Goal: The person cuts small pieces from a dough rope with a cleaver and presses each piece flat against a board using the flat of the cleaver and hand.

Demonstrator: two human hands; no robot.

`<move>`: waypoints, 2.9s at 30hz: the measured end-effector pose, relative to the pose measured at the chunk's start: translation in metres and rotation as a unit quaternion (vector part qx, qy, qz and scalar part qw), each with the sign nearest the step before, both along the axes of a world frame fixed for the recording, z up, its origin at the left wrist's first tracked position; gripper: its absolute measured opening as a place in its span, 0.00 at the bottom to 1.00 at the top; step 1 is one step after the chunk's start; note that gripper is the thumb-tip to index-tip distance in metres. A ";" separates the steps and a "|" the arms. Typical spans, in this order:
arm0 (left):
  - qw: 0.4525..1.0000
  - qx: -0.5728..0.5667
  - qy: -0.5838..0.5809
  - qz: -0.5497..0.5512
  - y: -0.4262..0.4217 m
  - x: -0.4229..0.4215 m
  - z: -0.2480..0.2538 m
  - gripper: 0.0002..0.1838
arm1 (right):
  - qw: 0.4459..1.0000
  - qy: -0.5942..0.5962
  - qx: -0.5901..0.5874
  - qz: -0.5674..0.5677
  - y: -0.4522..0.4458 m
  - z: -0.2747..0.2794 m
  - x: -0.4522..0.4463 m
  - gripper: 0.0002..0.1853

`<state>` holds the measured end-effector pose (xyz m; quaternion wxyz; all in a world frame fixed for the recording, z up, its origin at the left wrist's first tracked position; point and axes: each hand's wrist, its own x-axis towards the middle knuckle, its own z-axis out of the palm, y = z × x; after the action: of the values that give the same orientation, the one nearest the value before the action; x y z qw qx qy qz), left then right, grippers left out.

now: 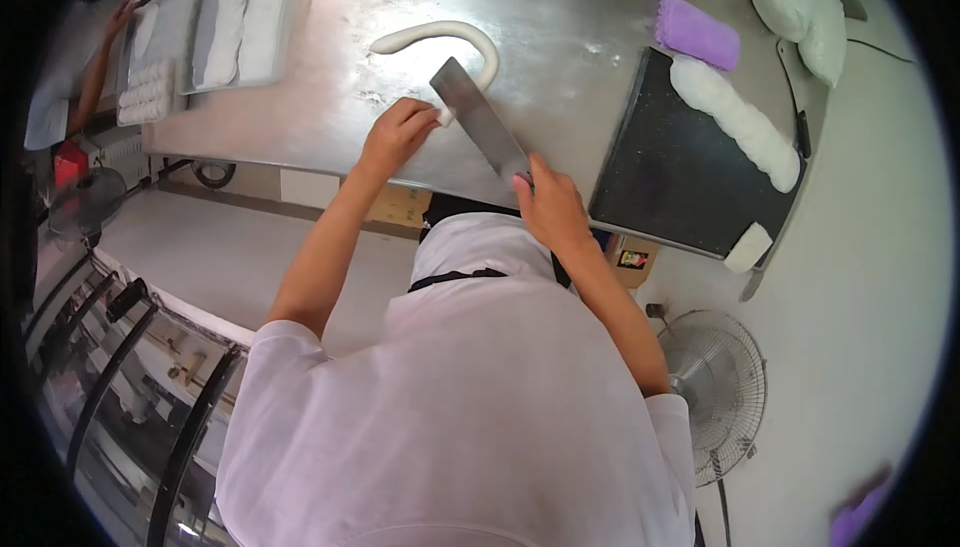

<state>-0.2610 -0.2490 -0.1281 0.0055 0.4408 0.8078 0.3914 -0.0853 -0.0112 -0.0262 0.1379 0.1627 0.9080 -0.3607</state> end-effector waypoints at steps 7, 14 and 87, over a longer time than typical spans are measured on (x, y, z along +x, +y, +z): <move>0.999 0.008 0.006 -0.049 0.009 -0.013 0.010 0.15 | 0.995 -0.042 0.089 0.012 -0.033 -0.013 -0.011 0.11; 0.976 -0.045 -0.169 0.129 0.029 0.010 0.015 0.12 | 0.994 0.053 -0.021 -0.092 -0.023 -0.028 -0.031 0.14; 0.887 -0.103 0.094 -0.440 0.379 0.189 0.013 0.52 | 0.787 0.105 -0.147 -0.590 0.060 -0.077 0.217 0.28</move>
<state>-0.0725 0.1305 -0.1149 0.1466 0.7822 0.5638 0.2207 0.1314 0.0487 -0.1028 -0.1752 0.6053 0.5803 -0.5159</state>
